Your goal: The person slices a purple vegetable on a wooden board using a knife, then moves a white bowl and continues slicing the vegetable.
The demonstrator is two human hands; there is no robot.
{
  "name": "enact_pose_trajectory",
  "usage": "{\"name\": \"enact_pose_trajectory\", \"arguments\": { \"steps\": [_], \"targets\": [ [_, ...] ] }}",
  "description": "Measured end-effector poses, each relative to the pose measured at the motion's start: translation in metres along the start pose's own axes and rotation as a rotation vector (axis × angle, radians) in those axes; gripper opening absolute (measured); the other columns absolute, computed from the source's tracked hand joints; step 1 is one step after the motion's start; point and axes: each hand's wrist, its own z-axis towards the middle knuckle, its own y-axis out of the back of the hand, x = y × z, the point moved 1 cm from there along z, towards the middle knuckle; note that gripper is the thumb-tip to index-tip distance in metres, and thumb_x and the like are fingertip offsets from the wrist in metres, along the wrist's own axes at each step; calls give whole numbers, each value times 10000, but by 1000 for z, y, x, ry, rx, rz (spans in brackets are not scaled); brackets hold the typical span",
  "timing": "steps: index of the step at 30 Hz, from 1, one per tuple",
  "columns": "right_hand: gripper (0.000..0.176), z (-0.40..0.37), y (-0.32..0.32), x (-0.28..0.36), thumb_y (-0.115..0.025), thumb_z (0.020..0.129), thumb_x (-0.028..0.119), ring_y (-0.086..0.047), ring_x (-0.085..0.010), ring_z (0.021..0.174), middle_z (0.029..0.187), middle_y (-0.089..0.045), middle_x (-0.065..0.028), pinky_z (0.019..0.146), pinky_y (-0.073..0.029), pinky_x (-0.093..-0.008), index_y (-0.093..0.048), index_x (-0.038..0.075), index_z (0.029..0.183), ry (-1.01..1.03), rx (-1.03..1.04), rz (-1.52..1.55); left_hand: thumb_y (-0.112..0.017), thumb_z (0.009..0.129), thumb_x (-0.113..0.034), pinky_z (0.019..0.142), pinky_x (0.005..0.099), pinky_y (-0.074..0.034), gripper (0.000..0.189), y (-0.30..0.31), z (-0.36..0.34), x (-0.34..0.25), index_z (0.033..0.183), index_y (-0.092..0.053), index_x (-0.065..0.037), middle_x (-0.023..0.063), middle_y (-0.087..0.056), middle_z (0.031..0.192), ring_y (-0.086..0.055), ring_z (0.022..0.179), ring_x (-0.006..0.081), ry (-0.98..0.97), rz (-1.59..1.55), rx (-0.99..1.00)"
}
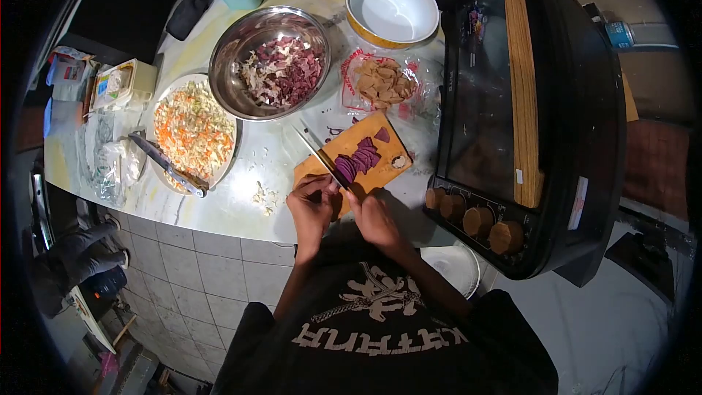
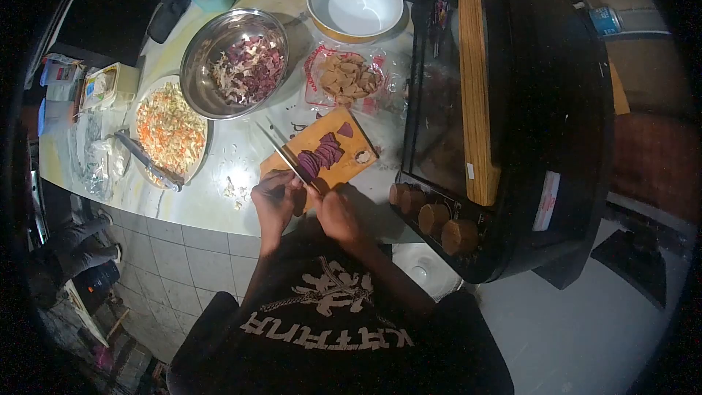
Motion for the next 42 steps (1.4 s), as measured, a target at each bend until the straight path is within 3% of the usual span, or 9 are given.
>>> {"name": "enact_pose_trajectory", "arguments": {
  "steps": [3, 6, 9, 18, 23, 25, 30, 32, 42],
  "targets": [
    [642, 7, -2, 8, -383, 897, 493, -545, -482, 850, 832, -566, -334, 745, -443, -502, -595, -105, 802, 42, -3, -36, -623, 711, 103, 667, 271, -487, 100, 2, 0, -11, 798, -651, 62, 142, -639, 800, -620, 741, 205, -92, 111, -35],
    [649, 4, -2, 4, -354, 918, 470, -544, -484, 738, 698, -541, -324, 653, -429, -520, -574, -104, 710, 232, -103, 27, -609, 734, 109, 651, 266, -493, 96, 0, -1, 2, 813, -638, 63, 134, -632, 814, -619, 714, 181, -30, 47, -59],
    [630, 0, 3, 8, -343, 925, 456, -540, -485, 747, 708, -539, -326, 653, -426, -519, -577, -95, 727, 199, -88, 5, -635, 687, 87, 639, 261, -496, 117, -5, 1, 5, 798, -645, 54, 145, -645, 783, -635, 699, 189, 15, -36, -76],
    [629, -14, -2, -10, -349, 918, 463, -538, -491, 767, 738, -552, -328, 695, -428, -513, -593, -95, 763, 123, -79, -23, -642, 741, 57, 598, 236, -498, 54, -2, 0, -11, 793, -640, 70, 118, -638, 786, -629, 653, 141, -26, 4, -73],
    [628, -13, -4, -10, -356, 916, 462, -548, -482, 778, 751, -562, -326, 732, -422, -513, -601, -97, 768, 106, -101, -74, -640, 713, 78, 623, 259, -494, 91, -2, 0, 0, 800, -648, 54, 128, -643, 783, -627, 682, 167, 28, -14, -60],
    [626, -13, -6, -12, -357, 916, 461, -551, -478, 785, 755, -565, -324, 741, -421, -513, -605, -94, 766, 93, -101, -91, -644, 701, 78, 638, 270, -489, 99, 0, 0, 0, 796, -648, 50, 133, -643, 776, -626, 693, 184, -44, 31, -69],
    [622, -20, 1, -2, -366, 917, 451, -562, -470, 756, 693, -564, -308, 700, -439, -507, -611, -80, 704, 107, -166, -104, -672, 729, 25, 689, 289, -475, 74, 1, -1, -7, 799, -654, 40, 140, -654, 834, -623, 741, 198, -66, 121, -47],
    [617, -20, 3, 0, -373, 916, 448, -566, -466, 735, 681, -563, -305, 681, -443, -506, -610, -79, 699, 119, -185, -126, -644, 693, 74, 659, 288, -479, 85, 0, -1, -5, 776, -641, 53, 143, -641, 750, -623, 703, 210, -109, 98, -89],
    [618, -23, 7, -4, -377, 922, 426, -566, -465, 683, 646, -554, -303, 641, -437, -513, -594, -87, 655, 205, -171, -102, -649, 716, 61, 598, 263, -488, 76, 0, -3, -8, 792, -638, 61, 139, -647, 753, -626, 635, 170, -60, 46, -89]
  ]
}}
